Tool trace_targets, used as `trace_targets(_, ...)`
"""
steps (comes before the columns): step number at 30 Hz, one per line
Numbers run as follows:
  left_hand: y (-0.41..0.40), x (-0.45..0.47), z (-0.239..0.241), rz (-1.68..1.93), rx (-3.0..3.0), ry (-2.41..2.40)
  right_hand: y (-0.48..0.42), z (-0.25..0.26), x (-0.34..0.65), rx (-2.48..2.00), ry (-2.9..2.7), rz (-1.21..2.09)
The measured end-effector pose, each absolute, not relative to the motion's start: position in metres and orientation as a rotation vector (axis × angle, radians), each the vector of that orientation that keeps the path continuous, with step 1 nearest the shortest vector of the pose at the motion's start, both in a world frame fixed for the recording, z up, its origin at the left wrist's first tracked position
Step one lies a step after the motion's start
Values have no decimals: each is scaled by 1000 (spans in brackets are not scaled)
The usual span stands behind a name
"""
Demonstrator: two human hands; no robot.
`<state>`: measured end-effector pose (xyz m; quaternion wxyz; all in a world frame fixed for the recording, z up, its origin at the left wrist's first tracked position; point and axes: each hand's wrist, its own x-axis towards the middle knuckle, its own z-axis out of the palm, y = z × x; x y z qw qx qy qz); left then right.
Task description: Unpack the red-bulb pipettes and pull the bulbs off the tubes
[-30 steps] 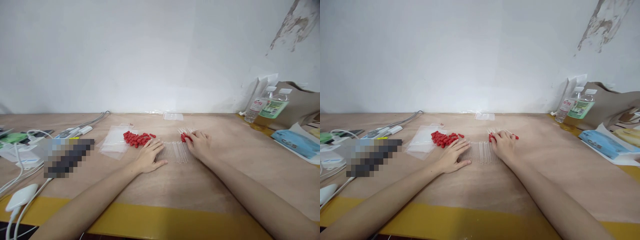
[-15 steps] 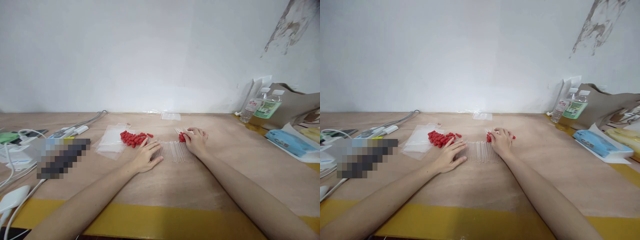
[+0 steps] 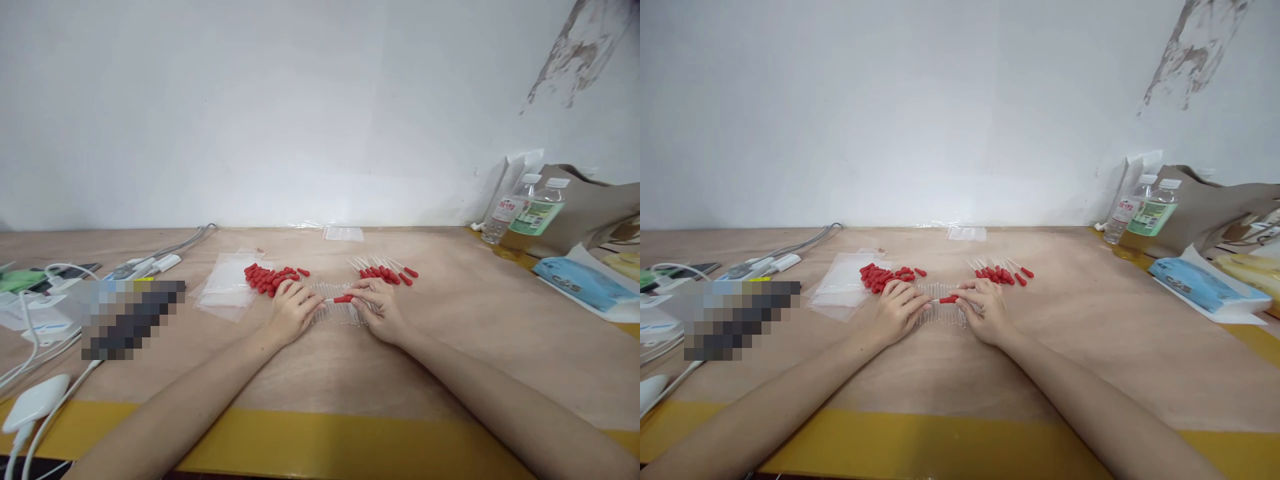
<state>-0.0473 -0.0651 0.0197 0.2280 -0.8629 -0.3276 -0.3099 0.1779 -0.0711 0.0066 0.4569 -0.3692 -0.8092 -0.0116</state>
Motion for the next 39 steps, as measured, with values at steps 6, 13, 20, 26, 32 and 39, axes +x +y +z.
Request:
trace_targets(6,-69,-40,20,-822,-2367,-831,-76,11,166,-906,-2136,-302)
trace_targets(13,-72,-35,18,-791,-2400,-768,-75,10,160,-769,-2228,-630)
trace_targets(20,-75,-36,18,-903,-2456,-767,-73,9,169,-606,-2244,-703)
trace_targets(26,-76,-37,17,-936,-2483,-793,-74,11,177,-610,-2199,-753)
trace_targets(32,-72,-41,12,-951,-2526,-870,-71,16,190,-644,-2209,-782)
trace_targets(39,-59,-68,17,-1098,-2453,-1281,-38,21,248,-1324,-1922,-192)
